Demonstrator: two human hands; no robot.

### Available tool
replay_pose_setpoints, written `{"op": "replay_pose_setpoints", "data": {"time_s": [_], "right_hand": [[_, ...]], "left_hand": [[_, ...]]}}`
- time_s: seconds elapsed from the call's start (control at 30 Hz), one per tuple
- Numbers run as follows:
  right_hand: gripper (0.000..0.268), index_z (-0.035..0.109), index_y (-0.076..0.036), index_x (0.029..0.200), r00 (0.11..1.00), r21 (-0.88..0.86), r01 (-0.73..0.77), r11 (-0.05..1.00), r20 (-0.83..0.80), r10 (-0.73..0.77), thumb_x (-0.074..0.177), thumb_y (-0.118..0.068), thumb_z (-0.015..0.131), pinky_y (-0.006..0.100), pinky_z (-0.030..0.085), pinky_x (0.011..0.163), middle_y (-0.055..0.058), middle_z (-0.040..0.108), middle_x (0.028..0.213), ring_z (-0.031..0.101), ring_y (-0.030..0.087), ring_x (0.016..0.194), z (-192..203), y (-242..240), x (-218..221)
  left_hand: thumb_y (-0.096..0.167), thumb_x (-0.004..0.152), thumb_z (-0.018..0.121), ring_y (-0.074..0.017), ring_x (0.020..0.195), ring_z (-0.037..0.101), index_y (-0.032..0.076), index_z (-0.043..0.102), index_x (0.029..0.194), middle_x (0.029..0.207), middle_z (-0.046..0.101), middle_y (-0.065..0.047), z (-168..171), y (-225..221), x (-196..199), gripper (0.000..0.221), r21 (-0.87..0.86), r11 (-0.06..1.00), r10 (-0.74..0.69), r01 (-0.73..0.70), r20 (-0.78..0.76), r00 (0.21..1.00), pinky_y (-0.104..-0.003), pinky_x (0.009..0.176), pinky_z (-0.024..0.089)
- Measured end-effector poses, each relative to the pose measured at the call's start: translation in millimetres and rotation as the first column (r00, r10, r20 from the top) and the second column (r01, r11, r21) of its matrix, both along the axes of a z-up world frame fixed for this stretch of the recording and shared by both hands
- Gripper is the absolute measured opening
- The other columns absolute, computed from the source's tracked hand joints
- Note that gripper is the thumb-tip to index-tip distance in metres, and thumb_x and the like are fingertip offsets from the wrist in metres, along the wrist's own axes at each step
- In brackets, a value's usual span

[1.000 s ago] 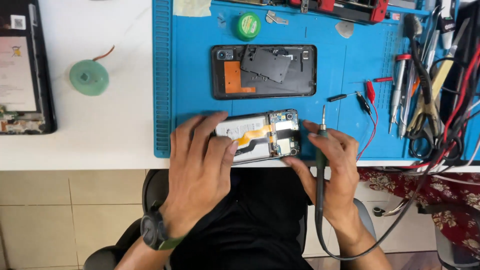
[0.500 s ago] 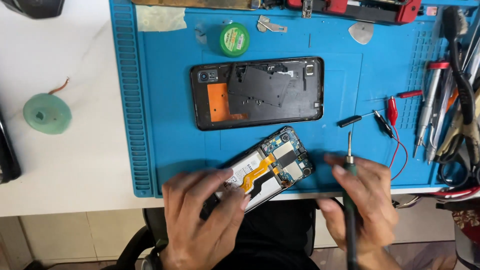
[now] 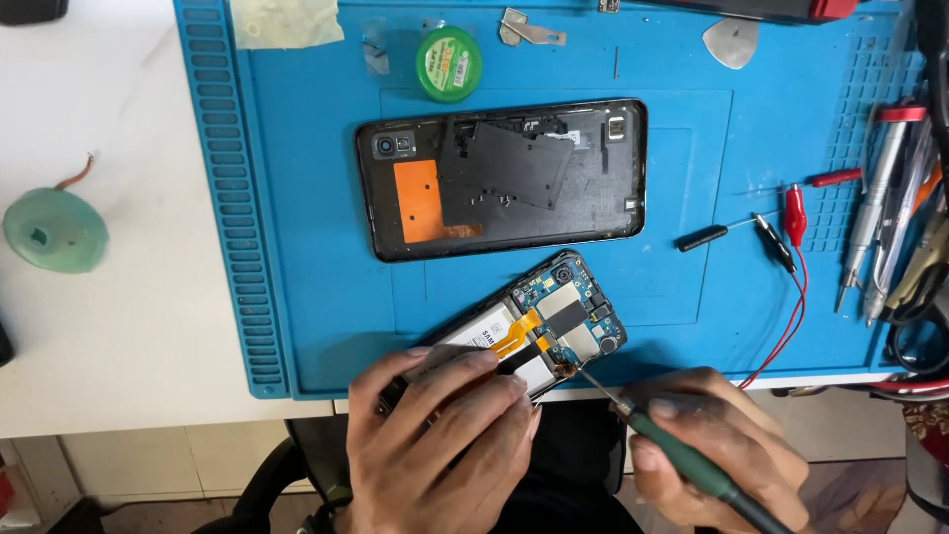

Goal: The person works on a disassembled smartphone placed on their lap. They use a soldering iron to work on the motherboard, apply flux, and then use a multimeter with red and black probes to test the circuit. The person handles the phone and tools while seated.

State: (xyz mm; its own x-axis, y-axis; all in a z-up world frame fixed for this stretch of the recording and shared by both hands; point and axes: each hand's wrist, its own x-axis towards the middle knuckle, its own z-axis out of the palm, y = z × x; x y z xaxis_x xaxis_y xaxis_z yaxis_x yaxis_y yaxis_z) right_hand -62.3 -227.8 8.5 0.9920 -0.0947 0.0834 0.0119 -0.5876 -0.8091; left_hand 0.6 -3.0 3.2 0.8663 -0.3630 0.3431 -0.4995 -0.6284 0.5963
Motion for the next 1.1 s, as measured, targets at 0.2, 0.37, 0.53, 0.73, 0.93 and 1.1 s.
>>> {"op": "replay_pose_setpoints", "data": {"time_s": [0.2,0.37,0.53,0.73,0.93,1.1], "right_hand": [[0.021,0.071,0.004,0.101,0.949,-0.128,-0.237,0.963,0.183,0.258,0.091,-0.013,0.075,0.033,0.066,0.069,0.018,0.075,0.087,0.074,0.032,0.071,-12.9,-12.0,13.1],[0.024,0.073,0.000,0.113,0.957,-0.158,-0.288,0.945,-0.002,0.291,0.094,-0.014,0.076,0.033,0.065,0.079,0.013,0.079,0.100,0.077,0.028,0.083,4.2,-6.9,16.1],[0.026,0.073,-0.002,0.116,0.964,-0.167,-0.265,0.950,-0.025,0.264,0.093,-0.015,0.077,0.033,0.066,0.081,0.011,0.080,0.102,0.078,0.026,0.085,3.9,-5.7,13.7],[0.028,0.072,-0.001,0.117,0.955,-0.171,-0.298,0.939,-0.053,0.293,0.094,-0.016,0.077,0.033,0.066,0.082,0.010,0.079,0.105,0.078,0.026,0.087,4.5,-7.5,14.7],[0.026,0.074,-0.002,0.114,0.966,-0.186,-0.258,0.948,-0.035,0.257,0.093,-0.017,0.078,0.032,0.067,0.080,0.012,0.080,0.101,0.079,0.026,0.084,0.6,-6.0,13.0],[0.023,0.068,0.005,0.106,0.962,-0.079,-0.203,0.976,0.168,0.213,0.091,-0.009,0.076,0.033,0.064,0.068,0.016,0.075,0.093,0.074,0.031,0.073,-18.3,-10.1,1.8]], "left_hand": [[0.016,0.097,0.077,-0.0143,0.096,0.082,0.022,0.074,0.081,0.091,0.082,0.008,2.4,-11.3,4.6,0.017,0.029,0.995,0.090,-0.091,0.037,0.995,-0.041,0.094,0.050],[0.021,0.095,0.083,-0.0134,0.097,0.079,0.023,0.074,0.082,0.092,0.082,0.008,-0.2,-12.7,1.3,0.016,0.054,0.992,0.115,-0.116,0.032,0.993,-0.041,0.094,0.047],[0.020,0.096,0.080,-0.0134,0.096,0.079,0.023,0.074,0.083,0.091,0.081,0.009,-1.2,-12.9,2.1,0.015,0.040,0.992,0.119,-0.121,0.039,0.992,-0.040,0.095,0.046],[0.018,0.097,0.077,-0.0127,0.095,0.079,0.024,0.073,0.082,0.090,0.080,0.010,-3.3,-12.9,2.5,0.017,0.026,0.991,0.128,-0.129,0.050,0.991,-0.040,0.095,0.045],[0.019,0.097,0.078,-0.0129,0.095,0.079,0.024,0.073,0.083,0.091,0.080,0.010,-4.6,-11.8,2.0,0.016,0.025,0.992,0.122,-0.123,0.057,0.991,-0.041,0.095,0.045],[0.019,0.096,0.080,-0.0133,0.096,0.080,0.024,0.074,0.083,0.092,0.081,0.010,-4.5,-10.8,1.2,0.015,0.017,0.993,0.118,-0.119,0.049,0.992,-0.042,0.096,0.045]]}}
